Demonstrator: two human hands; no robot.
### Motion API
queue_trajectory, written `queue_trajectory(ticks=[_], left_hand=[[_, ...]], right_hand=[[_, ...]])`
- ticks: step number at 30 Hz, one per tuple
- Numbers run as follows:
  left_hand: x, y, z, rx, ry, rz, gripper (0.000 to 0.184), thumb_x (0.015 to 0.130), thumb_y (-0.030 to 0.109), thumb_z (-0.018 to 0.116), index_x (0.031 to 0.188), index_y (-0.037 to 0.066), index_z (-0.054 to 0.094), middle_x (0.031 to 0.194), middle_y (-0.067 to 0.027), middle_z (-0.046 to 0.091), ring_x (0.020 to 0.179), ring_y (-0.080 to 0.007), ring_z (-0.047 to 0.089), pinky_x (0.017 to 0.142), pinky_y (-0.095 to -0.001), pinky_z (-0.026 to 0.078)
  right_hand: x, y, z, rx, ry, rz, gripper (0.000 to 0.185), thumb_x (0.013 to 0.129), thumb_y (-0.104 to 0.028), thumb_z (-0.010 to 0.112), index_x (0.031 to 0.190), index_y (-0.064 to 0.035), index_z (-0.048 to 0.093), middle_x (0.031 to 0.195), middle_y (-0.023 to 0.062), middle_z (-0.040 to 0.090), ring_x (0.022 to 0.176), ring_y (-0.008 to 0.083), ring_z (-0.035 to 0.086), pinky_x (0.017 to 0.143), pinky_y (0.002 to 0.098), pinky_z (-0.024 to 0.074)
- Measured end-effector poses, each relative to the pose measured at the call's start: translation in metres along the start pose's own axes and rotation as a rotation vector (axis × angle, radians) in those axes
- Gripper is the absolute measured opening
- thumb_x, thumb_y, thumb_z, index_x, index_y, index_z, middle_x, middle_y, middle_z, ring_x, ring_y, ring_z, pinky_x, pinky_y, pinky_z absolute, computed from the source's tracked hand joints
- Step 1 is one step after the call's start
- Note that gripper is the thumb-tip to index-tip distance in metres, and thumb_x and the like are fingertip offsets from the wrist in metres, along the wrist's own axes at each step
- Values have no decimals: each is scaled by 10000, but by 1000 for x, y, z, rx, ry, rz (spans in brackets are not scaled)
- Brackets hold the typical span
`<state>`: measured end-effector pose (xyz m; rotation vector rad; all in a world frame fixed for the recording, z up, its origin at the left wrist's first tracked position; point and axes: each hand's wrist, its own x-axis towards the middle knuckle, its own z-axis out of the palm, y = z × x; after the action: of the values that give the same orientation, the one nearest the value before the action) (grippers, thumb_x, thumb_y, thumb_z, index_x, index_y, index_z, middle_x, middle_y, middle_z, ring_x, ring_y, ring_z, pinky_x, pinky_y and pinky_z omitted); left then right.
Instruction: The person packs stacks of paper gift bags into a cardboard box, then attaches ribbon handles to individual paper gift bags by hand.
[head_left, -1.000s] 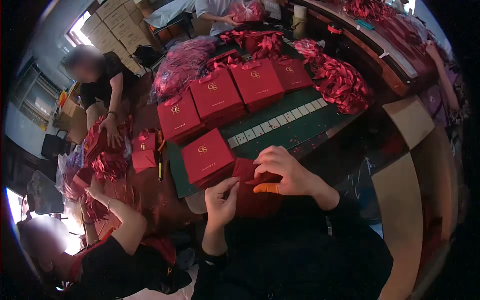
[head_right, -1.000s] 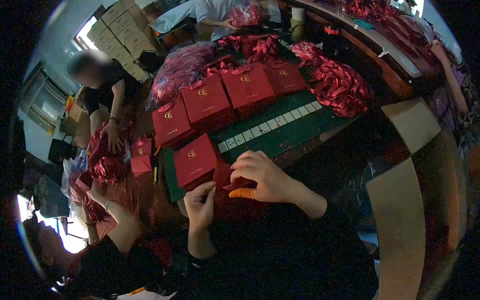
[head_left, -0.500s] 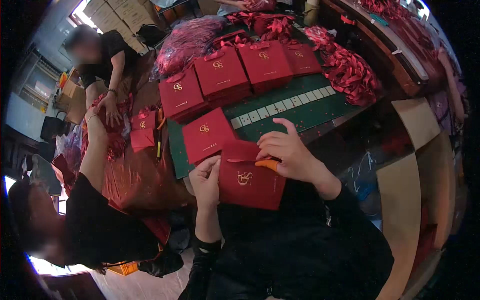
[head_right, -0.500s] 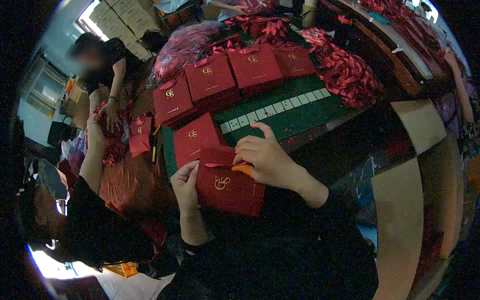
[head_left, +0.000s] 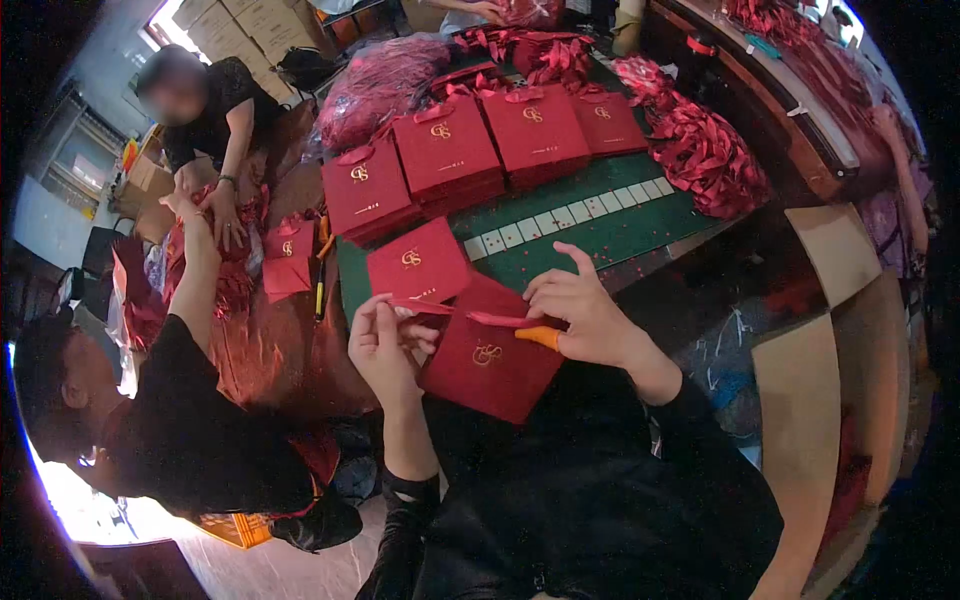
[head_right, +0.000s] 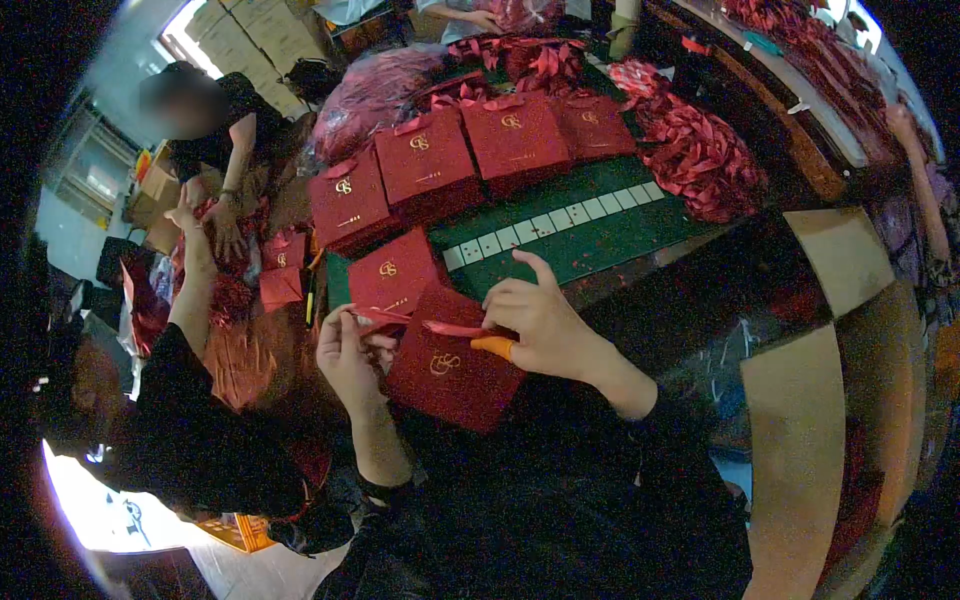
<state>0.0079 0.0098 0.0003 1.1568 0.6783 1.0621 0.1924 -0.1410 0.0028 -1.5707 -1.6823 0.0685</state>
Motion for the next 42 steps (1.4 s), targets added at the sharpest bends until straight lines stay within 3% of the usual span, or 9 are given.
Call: queue_trajectory(ticks=[5,9,12,21,28,34,35,37,42], left_hand=[[-7,2,-3,-254,-179,-151,408,959,178,466,1318,6,381,982,-141,625,714,-225,667,588,-284,549],[-28,-2,-9,-205,-321,-51,663,889,61,532,1422,37,139,1308,-174,440,1160,-330,504,1002,-438,379],[-41,-11,-10,250,-295,139,624,818,-76,560,1363,27,276,1300,-165,453,1221,-230,442,1016,-346,356],[-54,-21,-15,276,-348,-309,313,832,50,643,1125,-9,549,885,-24,626,814,-92,566,726,-240,450],[-47,-23,-17,734,-284,179,158,880,95,600,1003,0,625,844,-83,651,728,-114,584,606,-281,465],[-39,-8,-7,716,-129,329,183,877,85,597,1017,-30,616,841,-123,657,763,-146,613,629,-302,485],[-37,-9,-7,691,-133,316,188,878,87,599,1020,-35,613,839,-121,656,768,-142,611,631,-295,486],[-35,-8,-8,723,-82,271,192,879,93,599,1022,-34,614,842,-116,656,767,-142,611,630,-288,487],[-25,-7,-2,628,-79,330,199,881,105,605,1025,-32,621,852,-87,665,738,-126,609,628,-275,489]], right_hand=[[-1,10,4,39,65,49,143,669,-80,750,721,-80,617,744,12,615,895,162,604,1049,471,224],[-2,12,0,26,125,69,154,663,-84,763,715,-58,620,758,32,626,885,170,609,1038,462,252],[1,13,-1,79,78,126,136,703,-142,751,731,-77,635,791,28,631,929,164,597,1069,465,204],[8,10,-5,33,90,102,126,683,-79,743,739,-68,631,821,53,630,930,179,604,1075,483,203],[23,-20,-49,-310,50,-43,122,690,-60,713,731,-33,601,961,90,557,1047,256,517,1026,468,274],[8,0,-81,242,-611,242,177,795,-170,669,867,-13,630,852,110,600,804,263,572,737,372,455],[7,4,-81,376,-623,-64,223,821,-207,655,901,-1,627,867,112,606,777,252,584,674,366,465],[-6,32,-57,710,-930,118,225,833,-201,645,954,-11,642,922,111,622,821,237,589,708,348,465],[-14,21,-20,1065,-884,-219,233,873,-199,604,1039,-55,681,1075,99,595,991,230,510,895,352,349]])
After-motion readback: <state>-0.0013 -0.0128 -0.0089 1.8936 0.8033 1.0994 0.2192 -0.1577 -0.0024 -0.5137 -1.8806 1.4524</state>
